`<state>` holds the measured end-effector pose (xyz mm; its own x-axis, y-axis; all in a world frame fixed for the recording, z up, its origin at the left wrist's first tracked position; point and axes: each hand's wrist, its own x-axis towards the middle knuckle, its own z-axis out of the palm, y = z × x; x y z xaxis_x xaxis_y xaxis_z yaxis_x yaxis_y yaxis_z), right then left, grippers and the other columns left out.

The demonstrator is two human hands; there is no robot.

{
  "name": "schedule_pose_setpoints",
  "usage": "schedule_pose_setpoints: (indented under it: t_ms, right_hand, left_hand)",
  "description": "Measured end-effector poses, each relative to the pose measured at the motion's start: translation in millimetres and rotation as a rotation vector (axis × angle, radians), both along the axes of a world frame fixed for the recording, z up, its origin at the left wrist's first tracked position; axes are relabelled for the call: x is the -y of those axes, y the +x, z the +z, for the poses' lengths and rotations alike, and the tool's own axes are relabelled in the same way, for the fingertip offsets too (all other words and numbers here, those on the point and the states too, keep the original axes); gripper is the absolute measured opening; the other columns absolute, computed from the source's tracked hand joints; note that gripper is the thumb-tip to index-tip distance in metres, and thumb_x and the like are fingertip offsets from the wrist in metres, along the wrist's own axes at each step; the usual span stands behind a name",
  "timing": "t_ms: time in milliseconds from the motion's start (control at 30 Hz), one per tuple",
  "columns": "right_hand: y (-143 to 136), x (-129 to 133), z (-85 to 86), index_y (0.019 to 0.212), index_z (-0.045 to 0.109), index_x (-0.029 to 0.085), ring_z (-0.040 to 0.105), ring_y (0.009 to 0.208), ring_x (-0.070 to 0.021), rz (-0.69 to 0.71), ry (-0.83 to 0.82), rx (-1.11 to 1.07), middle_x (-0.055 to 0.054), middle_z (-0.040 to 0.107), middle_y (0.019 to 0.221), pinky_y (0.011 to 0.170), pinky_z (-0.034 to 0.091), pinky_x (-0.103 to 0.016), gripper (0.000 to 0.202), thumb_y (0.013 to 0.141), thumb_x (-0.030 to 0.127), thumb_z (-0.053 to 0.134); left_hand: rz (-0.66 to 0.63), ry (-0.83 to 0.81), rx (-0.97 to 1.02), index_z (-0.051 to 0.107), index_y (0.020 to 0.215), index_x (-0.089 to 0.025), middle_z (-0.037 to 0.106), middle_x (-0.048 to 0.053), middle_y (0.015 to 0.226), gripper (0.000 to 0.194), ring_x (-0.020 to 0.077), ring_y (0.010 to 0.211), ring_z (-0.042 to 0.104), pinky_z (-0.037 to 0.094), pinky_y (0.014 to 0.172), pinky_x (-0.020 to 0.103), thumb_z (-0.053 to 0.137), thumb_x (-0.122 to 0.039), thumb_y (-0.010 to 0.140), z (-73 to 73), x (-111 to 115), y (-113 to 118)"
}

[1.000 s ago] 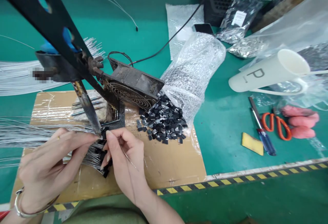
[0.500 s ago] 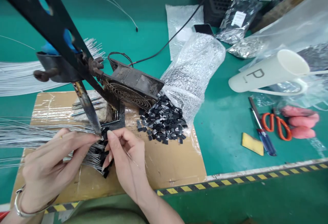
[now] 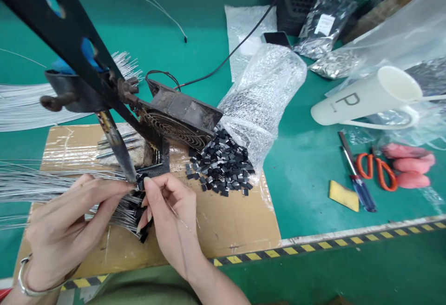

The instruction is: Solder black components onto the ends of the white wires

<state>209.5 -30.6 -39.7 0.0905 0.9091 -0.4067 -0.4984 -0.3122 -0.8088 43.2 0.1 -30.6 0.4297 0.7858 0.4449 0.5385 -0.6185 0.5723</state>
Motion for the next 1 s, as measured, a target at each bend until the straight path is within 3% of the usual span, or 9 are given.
schedule_pose_setpoints:
  t_ms: [500,1000]
  right_hand:
    - [-1.2,-0.2,1.0,0.071,0.062,0.020,0.058,0.040,-0.0072,-0.010,-0.004,0.017,0.008,0.051,0.057,0.039,0.047,-0.016,0.047,0.091,0.058,0.081]
    - [0.8,-1.1,-2.6,0.071,0.062,0.018,0.055,0.037,-0.0051,0.027,-0.067,-0.013,0.009,0.054,0.057,0.037,0.046,-0.014,0.052,0.085,0.063,0.085]
  left_hand:
    - [0.050,0.007,-0.010,0.074,0.114,-0.027,0.083,-0.005,0.098,0.030,0.0120,0.074,0.075,0.052,0.068,0.031,0.068,-0.002,0.099,3.3,1.6,0.8]
    - [-0.029,0.004,0.002,0.074,0.113,-0.022,0.084,0.000,0.098,0.032,0.0141,0.077,0.077,0.053,0.073,0.032,0.069,0.003,0.094,-3.2,-1.4,-4.2]
